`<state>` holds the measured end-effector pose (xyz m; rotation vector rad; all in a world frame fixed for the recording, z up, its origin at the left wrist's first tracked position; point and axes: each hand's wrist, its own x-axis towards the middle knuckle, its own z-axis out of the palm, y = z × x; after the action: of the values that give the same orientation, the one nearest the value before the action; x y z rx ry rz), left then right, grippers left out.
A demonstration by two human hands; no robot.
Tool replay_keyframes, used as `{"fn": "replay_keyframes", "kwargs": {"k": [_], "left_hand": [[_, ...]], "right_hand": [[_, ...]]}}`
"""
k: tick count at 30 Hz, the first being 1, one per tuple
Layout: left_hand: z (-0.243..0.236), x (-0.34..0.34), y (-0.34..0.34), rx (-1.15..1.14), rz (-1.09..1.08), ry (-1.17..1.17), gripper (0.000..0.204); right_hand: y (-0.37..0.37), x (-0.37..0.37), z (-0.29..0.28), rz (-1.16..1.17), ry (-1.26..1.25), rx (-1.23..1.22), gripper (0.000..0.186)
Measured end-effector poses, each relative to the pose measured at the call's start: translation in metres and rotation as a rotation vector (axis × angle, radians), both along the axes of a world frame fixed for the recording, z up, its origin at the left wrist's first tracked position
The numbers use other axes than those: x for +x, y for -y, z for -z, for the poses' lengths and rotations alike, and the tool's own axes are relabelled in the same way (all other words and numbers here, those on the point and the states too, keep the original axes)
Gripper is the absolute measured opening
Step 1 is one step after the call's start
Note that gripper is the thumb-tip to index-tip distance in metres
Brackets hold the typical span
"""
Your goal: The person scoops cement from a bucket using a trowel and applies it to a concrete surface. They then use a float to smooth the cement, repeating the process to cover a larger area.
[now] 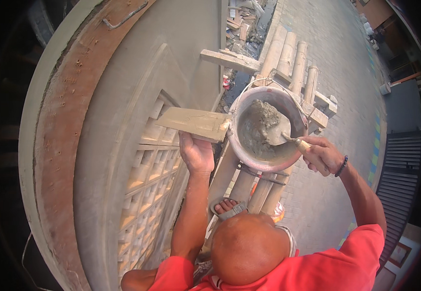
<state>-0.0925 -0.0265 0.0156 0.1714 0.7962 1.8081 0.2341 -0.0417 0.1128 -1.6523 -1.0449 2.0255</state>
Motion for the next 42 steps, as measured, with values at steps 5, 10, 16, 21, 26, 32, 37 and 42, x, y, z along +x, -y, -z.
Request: {"fn": "replay_keyframes", "kwargs": {"k": [5, 10, 16, 21, 26, 32, 37, 42], "left_hand": [[0.005, -0.007, 0.015, -0.135, 0.328, 0.257, 0.043], [-0.02, -0.006, 0.034, -0.019, 0.528, 0.287, 0.047], [-0.04, -0.009, 0.047, 0.315, 0.714, 0.482, 0.048], [-0.053, -0.023, 0.062, 0.351, 0.712, 0.53, 0.048], [-0.056, -0.026, 0.069, 0.366, 0.711, 0.534, 0.049], [-0.056, -0.029, 0.071, 0.355, 0.715, 0.52, 0.049], [-0.053, -0.037, 0.062, 0.339, 0.689, 0.505, 0.05], [-0.041, -0.049, 0.048, 0.306, 0.601, 0.542, 0.05]], "right_hand": [[0.022, -0.034, -0.006, 0.006, -0.1, 0.424, 0.055], [0.029, -0.089, 0.009, 0.016, -0.015, 0.886, 0.053], [0.016, -0.13, 0.058, 0.009, 0.084, 1.376, 0.049], [0.001, -0.165, 0.054, -0.076, 0.027, 1.458, 0.064], [0.007, -0.17, 0.082, 0.066, -0.152, 1.234, 0.065], [0.019, -0.155, 0.098, 0.088, -0.127, 1.058, 0.061], [0.026, -0.144, 0.094, -0.067, 0.075, 1.29, 0.055], [0.048, -0.134, 0.053, -0.055, 0.289, 1.563, 0.047]]}}
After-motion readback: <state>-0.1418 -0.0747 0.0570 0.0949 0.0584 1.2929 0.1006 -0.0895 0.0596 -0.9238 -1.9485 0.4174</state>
